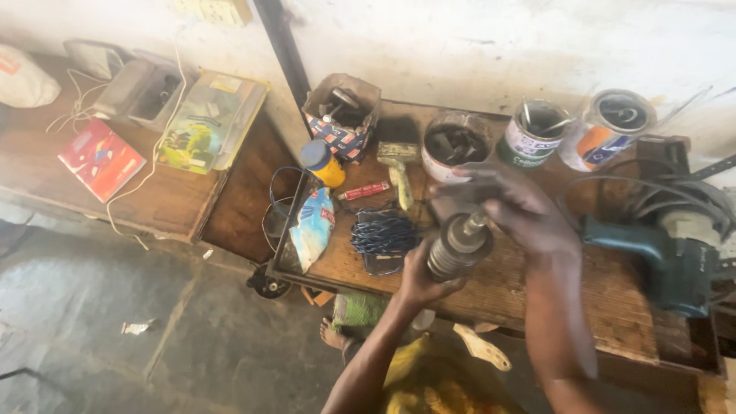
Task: The person assembles a vehicle suspension spring by hand, inserting a metal rod into the spring and repeatedly compressing and releasing it. They then attach a cylindrical metal cap to the top of the spring and continue to compress the assembly.
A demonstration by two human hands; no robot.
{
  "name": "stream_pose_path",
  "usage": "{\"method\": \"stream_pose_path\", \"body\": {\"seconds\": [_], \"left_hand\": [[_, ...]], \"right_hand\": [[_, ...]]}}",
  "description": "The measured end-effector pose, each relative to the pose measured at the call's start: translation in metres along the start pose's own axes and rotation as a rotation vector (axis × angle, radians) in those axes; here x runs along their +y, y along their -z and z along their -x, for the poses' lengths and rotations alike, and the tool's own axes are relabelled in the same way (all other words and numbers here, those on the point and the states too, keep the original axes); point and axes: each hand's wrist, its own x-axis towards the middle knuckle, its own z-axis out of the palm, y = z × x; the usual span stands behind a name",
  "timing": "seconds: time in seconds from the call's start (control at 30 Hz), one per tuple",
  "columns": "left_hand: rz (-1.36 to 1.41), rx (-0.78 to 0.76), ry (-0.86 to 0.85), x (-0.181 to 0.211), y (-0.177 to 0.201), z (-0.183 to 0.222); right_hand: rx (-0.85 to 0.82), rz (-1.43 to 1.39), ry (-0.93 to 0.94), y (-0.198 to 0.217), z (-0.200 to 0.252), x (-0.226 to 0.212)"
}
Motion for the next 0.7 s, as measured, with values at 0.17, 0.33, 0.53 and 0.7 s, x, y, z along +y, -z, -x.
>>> {"method": "stream_pose_path", "body": {"seconds": [0.17, 0.33, 0.53, 0.7], "left_hand": [[0.011, -0.035, 0.043, 0.003, 0.001, 0.001], [-0.053, -0.043, -0.011, 0.005, -0.002, 0.003], [-0.013, -0.044, 0.051, 0.001, -0.002, 0.004], [-0.037, -0.035, 0.066, 0.005, 0.001, 0.001]], "right_hand": [[0.110, -0.002, -0.084, 0.002, 0.011, 0.013], [-0.090, -0.167, -0.086, 0.007, 0.015, 0.005], [0.038, 0.091, 0.203, -0.019, 0.002, 0.000], [0.021, 0.029, 0.033, -0.014, 0.006, -0.013]]}}
